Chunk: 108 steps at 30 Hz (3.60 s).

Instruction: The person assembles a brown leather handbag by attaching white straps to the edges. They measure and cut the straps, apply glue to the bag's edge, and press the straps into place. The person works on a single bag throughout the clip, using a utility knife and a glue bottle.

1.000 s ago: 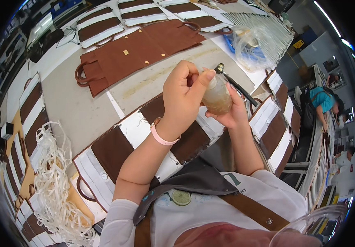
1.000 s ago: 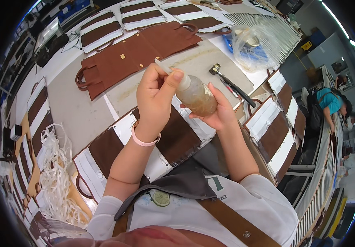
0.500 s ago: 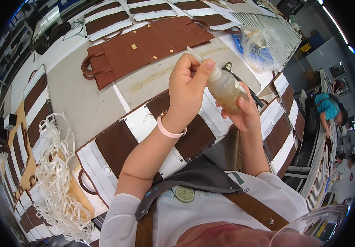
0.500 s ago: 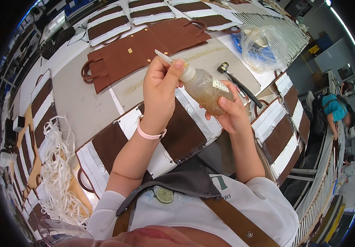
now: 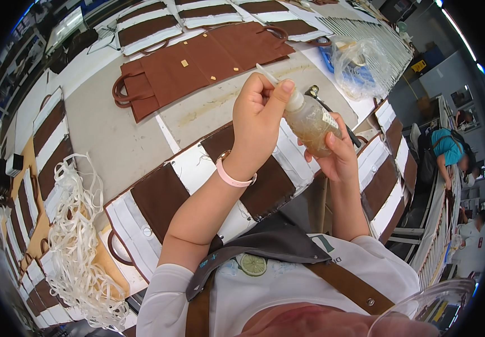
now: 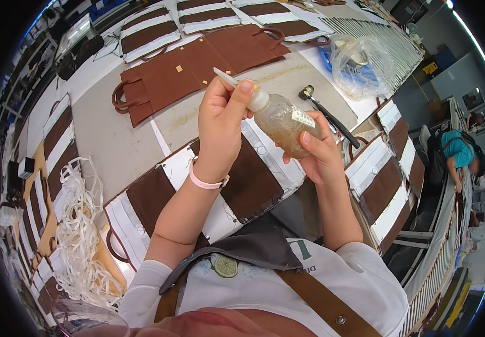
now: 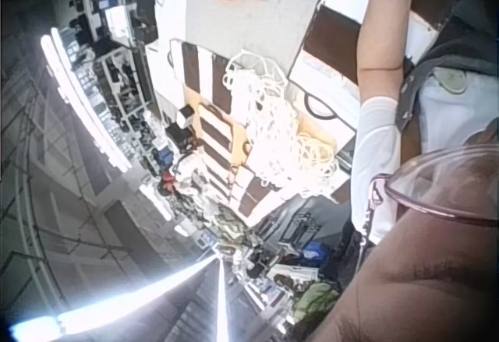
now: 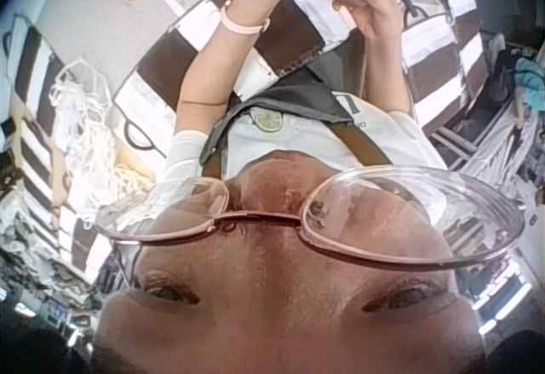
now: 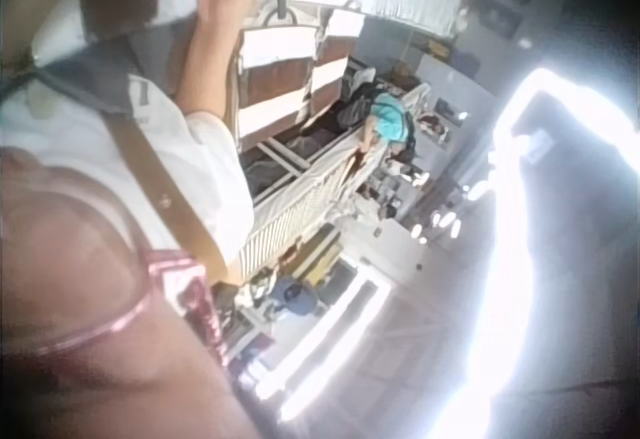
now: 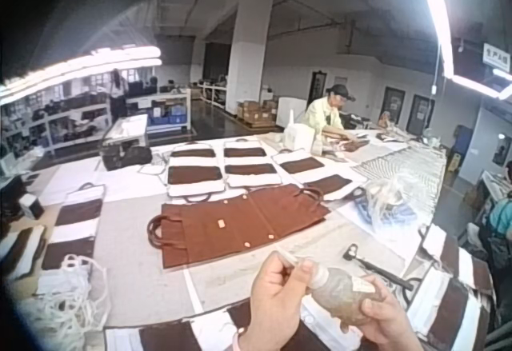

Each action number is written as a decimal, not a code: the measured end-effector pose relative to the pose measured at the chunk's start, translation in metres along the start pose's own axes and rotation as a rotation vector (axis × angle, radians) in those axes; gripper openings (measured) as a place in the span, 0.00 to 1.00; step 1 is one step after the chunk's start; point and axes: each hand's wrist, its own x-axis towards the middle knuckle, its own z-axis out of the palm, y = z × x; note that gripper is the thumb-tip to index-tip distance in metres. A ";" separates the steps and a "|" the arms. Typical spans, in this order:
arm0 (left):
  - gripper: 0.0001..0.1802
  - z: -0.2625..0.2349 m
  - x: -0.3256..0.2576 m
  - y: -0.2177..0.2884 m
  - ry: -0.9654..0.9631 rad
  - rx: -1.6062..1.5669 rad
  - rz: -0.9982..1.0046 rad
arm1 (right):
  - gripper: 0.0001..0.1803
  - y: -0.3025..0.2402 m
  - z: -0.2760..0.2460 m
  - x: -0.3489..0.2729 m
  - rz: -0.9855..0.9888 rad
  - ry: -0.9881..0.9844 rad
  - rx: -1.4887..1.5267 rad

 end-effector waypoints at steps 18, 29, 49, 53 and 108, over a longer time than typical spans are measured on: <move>0.12 -0.002 -0.001 -0.012 0.023 -0.012 -0.032 | 0.30 0.000 0.002 -0.005 0.157 0.020 0.060; 0.10 0.012 -0.013 -0.031 -0.003 -0.097 -0.191 | 0.34 0.026 -0.032 -0.025 0.280 0.017 0.290; 0.22 -0.052 -0.013 -0.116 -0.284 1.476 0.119 | 0.41 -0.039 -0.075 0.018 0.216 -0.055 -1.746; 0.26 -0.074 -0.015 -0.142 -0.246 1.600 0.140 | 0.40 -0.040 -0.073 0.082 0.237 -0.197 -2.006; 0.29 -0.075 -0.012 -0.146 -0.254 1.573 -0.034 | 0.30 -0.037 -0.149 0.208 -0.010 -0.364 -2.900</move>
